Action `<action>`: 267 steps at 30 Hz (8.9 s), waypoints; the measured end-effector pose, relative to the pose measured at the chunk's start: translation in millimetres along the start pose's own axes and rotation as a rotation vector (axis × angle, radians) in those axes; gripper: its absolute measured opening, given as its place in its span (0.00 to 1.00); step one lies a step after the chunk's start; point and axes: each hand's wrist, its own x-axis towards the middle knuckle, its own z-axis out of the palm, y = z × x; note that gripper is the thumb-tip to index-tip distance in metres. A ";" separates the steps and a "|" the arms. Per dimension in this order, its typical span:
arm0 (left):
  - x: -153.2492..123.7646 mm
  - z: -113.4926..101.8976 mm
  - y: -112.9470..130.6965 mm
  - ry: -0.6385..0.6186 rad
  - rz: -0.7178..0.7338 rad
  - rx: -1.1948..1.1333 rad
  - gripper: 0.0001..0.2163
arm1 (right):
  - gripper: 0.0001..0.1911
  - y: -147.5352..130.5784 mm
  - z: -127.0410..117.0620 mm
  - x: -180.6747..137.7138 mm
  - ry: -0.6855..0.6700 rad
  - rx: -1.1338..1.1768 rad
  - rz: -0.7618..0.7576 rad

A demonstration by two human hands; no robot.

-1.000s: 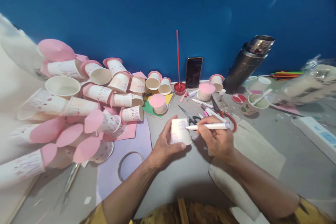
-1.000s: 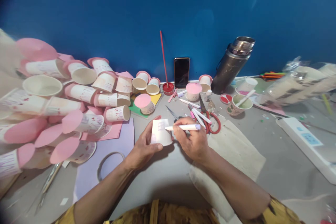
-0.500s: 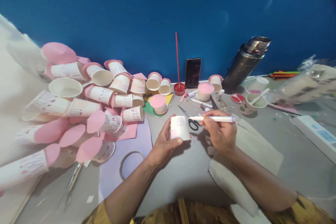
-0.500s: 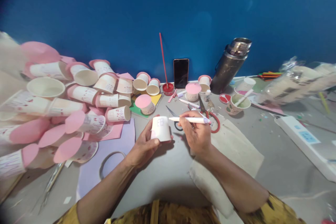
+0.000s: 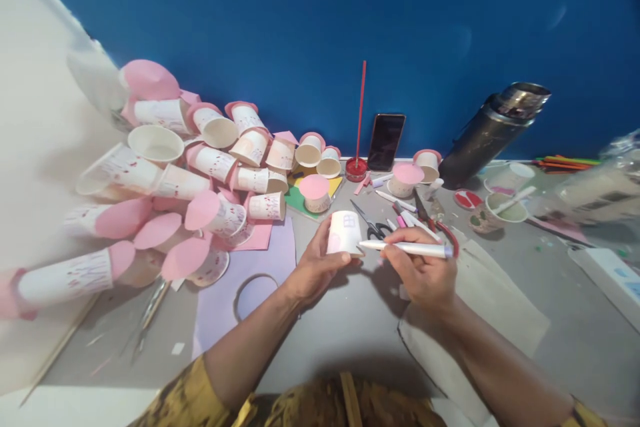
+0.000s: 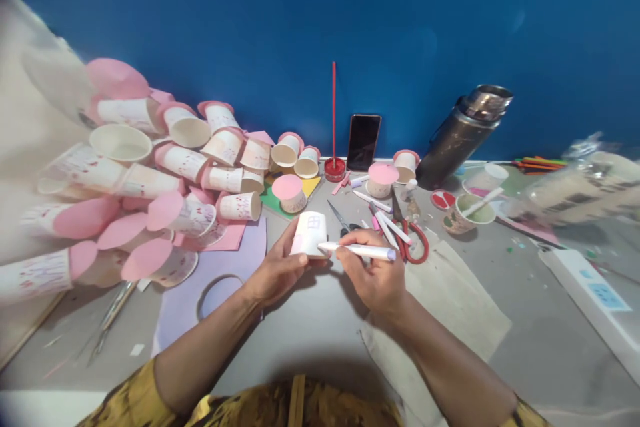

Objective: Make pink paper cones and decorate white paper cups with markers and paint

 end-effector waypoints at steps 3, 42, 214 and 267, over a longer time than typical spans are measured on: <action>1.1 0.0 0.7 0.040 0.021 0.048 0.41 | 0.05 6.2 -1.5 5.3 0.050 -0.036 0.000; 0.7 -11.9 5.4 0.109 -0.075 -0.068 0.44 | 0.17 43.8 -45.8 12.9 -0.144 -0.839 0.387; -2.3 -1.0 1.7 -0.056 -0.205 -0.453 0.22 | 0.07 -9.6 -12.6 6.8 -0.104 0.010 0.014; -3.5 -0.1 -6.2 -0.013 -0.224 -0.565 0.19 | 0.04 -13.1 -8.8 11.6 -0.142 0.089 -0.044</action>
